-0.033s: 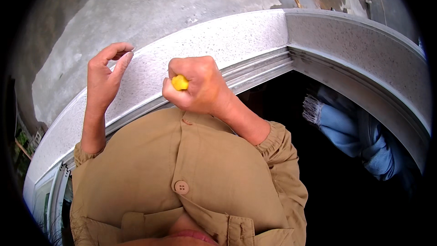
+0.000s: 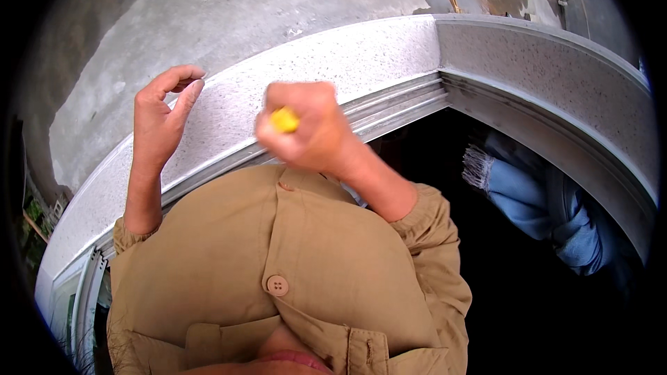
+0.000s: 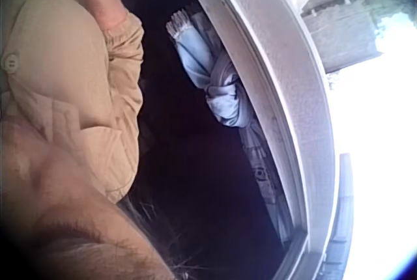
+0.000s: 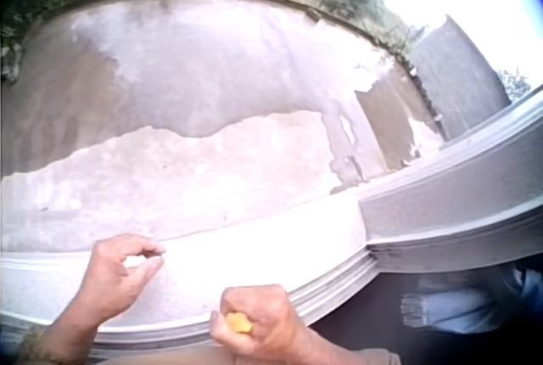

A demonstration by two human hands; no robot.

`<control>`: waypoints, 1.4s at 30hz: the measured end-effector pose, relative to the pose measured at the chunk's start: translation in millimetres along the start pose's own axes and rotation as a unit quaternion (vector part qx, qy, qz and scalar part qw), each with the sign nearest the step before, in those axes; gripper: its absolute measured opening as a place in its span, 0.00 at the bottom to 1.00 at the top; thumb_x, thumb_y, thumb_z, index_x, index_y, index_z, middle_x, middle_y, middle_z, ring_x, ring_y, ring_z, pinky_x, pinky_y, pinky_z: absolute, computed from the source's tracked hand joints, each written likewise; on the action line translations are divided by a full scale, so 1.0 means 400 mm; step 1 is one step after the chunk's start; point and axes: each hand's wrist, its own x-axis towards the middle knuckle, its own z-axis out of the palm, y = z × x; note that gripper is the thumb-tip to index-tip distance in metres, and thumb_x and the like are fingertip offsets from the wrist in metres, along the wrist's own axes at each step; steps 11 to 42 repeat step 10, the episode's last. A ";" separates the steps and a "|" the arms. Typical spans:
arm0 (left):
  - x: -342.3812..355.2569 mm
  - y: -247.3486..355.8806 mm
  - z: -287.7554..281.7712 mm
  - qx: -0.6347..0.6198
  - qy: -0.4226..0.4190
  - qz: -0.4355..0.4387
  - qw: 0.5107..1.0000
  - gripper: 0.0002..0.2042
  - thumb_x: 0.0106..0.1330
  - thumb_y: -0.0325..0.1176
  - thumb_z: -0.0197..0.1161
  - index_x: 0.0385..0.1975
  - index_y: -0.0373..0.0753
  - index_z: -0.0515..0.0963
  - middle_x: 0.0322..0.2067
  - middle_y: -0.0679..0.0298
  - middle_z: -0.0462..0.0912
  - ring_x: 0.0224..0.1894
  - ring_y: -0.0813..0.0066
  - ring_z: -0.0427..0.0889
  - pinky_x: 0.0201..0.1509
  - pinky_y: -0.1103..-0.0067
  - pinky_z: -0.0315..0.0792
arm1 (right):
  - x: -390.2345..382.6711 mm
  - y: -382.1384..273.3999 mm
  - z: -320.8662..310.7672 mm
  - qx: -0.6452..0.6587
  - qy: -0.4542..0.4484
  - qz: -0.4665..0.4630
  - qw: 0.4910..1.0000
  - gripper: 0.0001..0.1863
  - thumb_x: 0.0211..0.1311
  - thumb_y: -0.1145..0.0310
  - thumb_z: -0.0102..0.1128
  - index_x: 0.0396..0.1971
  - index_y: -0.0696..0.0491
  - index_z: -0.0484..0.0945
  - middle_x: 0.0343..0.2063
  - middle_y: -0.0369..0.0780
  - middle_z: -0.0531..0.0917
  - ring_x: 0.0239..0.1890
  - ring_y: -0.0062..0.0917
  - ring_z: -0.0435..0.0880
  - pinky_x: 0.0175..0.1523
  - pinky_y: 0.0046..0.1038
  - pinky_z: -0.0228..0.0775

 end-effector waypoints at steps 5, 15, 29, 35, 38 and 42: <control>-0.024 -0.009 -0.019 0.000 0.019 -0.009 1.000 0.08 0.64 0.27 0.63 0.40 0.32 0.82 0.34 0.63 0.85 0.37 0.77 0.81 0.47 0.80 0.74 | 0.076 0.133 -0.182 -0.048 0.174 0.080 0.980 0.09 0.53 0.75 0.57 0.16 0.58 0.72 0.12 0.30 0.72 0.15 0.12 0.67 0.19 0.19 0.58; -0.031 -0.005 -0.017 0.014 0.000 -0.017 1.000 0.09 0.64 0.28 0.64 0.41 0.33 0.82 0.35 0.62 0.86 0.39 0.76 0.82 0.49 0.80 0.73 | 0.052 0.151 -0.096 -0.159 0.090 0.078 0.980 0.09 0.56 0.74 0.56 0.16 0.54 0.73 0.13 0.34 0.72 0.18 0.15 0.70 0.23 0.20 0.62; -0.031 -0.005 -0.017 0.014 0.000 -0.017 1.000 0.09 0.64 0.28 0.64 0.41 0.33 0.82 0.35 0.62 0.86 0.39 0.76 0.82 0.49 0.80 0.73 | 0.052 0.151 -0.096 -0.159 0.090 0.078 0.980 0.09 0.56 0.74 0.56 0.16 0.54 0.73 0.13 0.34 0.72 0.18 0.15 0.70 0.23 0.20 0.62; -0.031 -0.005 -0.017 0.014 0.000 -0.017 1.000 0.09 0.64 0.28 0.64 0.41 0.33 0.82 0.35 0.62 0.86 0.39 0.76 0.82 0.49 0.80 0.73 | 0.052 0.151 -0.096 -0.159 0.090 0.078 0.980 0.09 0.56 0.74 0.56 0.16 0.54 0.73 0.13 0.34 0.72 0.18 0.15 0.70 0.23 0.20 0.62; -0.031 -0.005 -0.017 0.014 0.000 -0.017 1.000 0.09 0.64 0.28 0.64 0.41 0.33 0.82 0.35 0.62 0.86 0.39 0.76 0.82 0.49 0.80 0.73 | 0.052 0.151 -0.096 -0.159 0.090 0.078 0.980 0.09 0.56 0.74 0.56 0.16 0.54 0.73 0.13 0.34 0.72 0.18 0.15 0.70 0.23 0.20 0.62; -0.031 -0.005 -0.017 0.014 0.000 -0.017 1.000 0.09 0.64 0.28 0.64 0.41 0.33 0.82 0.35 0.62 0.86 0.39 0.76 0.82 0.49 0.80 0.73 | 0.052 0.151 -0.096 -0.159 0.090 0.078 0.980 0.09 0.56 0.74 0.56 0.16 0.54 0.73 0.13 0.34 0.72 0.18 0.15 0.70 0.23 0.20 0.62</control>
